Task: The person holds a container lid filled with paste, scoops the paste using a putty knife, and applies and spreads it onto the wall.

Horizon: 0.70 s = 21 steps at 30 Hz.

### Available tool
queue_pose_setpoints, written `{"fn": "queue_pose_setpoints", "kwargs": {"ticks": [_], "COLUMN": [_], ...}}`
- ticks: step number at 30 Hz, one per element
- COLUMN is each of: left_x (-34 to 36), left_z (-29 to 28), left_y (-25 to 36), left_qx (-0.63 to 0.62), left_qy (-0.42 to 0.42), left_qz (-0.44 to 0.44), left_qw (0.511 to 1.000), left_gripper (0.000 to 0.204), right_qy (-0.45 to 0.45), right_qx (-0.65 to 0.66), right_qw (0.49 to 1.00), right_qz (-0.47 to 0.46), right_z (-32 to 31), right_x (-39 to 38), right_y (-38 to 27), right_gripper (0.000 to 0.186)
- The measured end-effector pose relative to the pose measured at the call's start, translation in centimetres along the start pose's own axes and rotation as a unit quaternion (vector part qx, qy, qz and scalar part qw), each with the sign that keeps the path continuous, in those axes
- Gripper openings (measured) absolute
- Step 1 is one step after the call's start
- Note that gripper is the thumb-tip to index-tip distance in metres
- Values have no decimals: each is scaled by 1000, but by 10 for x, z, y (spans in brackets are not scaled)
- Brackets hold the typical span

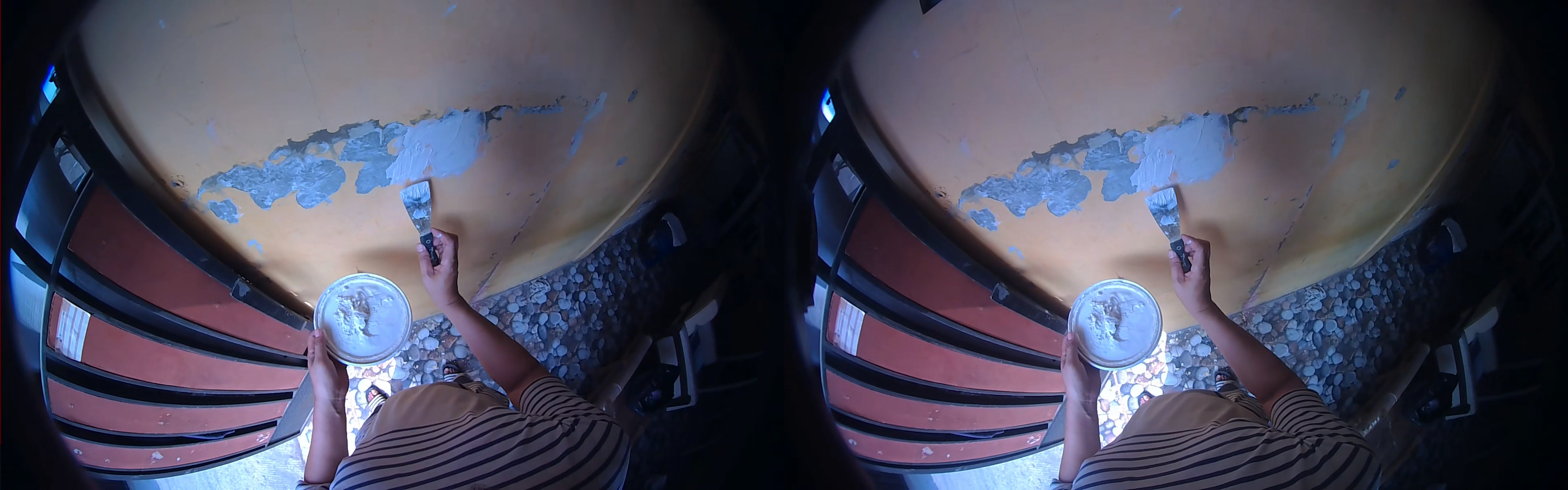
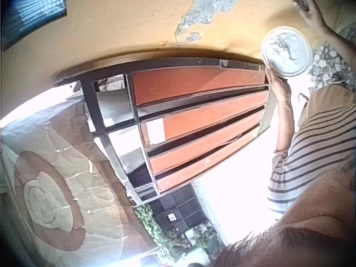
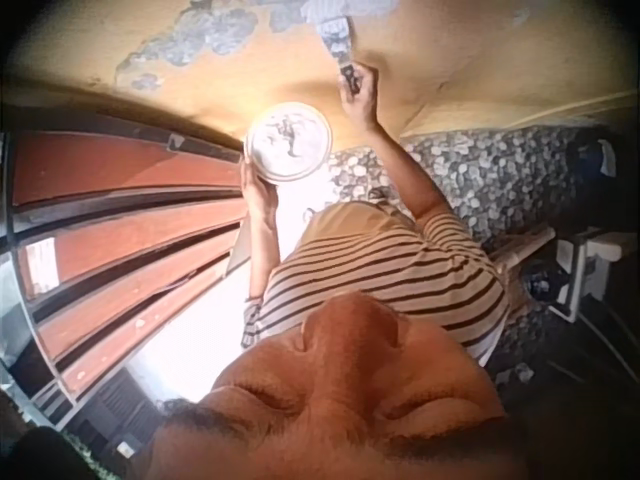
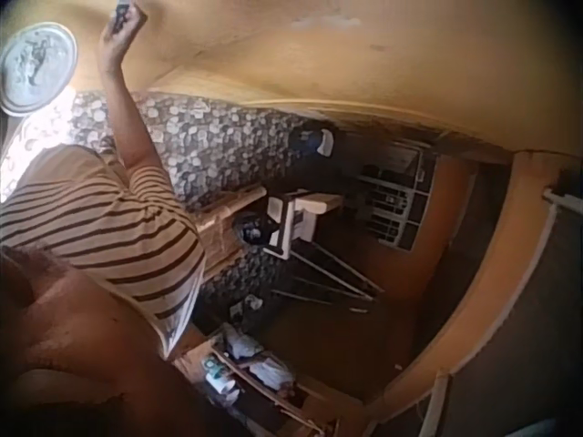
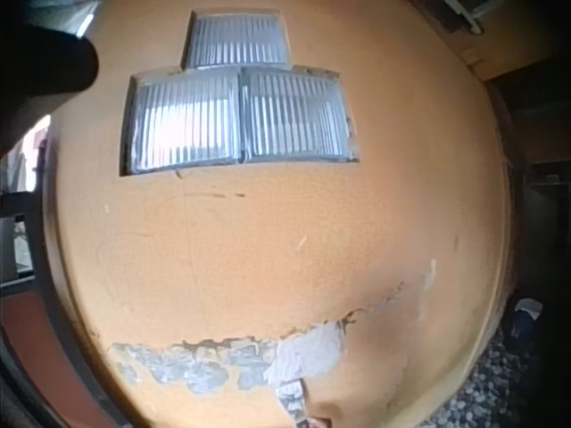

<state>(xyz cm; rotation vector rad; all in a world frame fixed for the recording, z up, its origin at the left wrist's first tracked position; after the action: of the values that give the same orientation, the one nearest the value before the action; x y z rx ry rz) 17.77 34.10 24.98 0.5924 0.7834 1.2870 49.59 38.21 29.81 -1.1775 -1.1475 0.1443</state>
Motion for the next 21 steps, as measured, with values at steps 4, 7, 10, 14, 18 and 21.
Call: {"fn": "queue_pose_setpoints", "kwargs": {"ticks": [4,7,10,14,18,21], "left_x": [3,6,5,3,4,6], "left_z": [-2,-10,-19,-43,-59,-72], "left_y": [3,4,8,15,28,33], "left_qx": [-24,-26,-27,-32,-32,-32], "left_qy": [12,17,23,31,29,40], "left_qz": [-4,-4,-6,-8,-13,-5], "left_qw": [1000,1000,999,999,999,999], "left_gripper": [27,29,30,30,29,37], "right_qy": [-13,8,-31,-54,-55,-41], "right_qx": [-58,-46,-49,-40,-46,-63], "right_qw": [998,999,998,998,997,996], "right_qz": [-34,-27,-6,-2,-24,-40], "right_z": [12,25,46,64,87,104], "right_x": [20,29,15,-11,1,12], "right_y": [-5,-8,-2,-12,-35,-47], "right_gripper": [35,36,33,33,34,32]}}
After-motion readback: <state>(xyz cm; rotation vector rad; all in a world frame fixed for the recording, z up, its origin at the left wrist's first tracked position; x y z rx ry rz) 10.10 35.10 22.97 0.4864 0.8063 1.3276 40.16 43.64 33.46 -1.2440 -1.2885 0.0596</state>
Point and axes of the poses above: each hand's wrist, its own x-axis towards the middle knuckle, its own z-axis out of the palm, y = z × x, the point moved 9 cm from there along x, towards the middle knuckle, and after that the axes turned 5 degrees about -y, right-handed, at the moved point
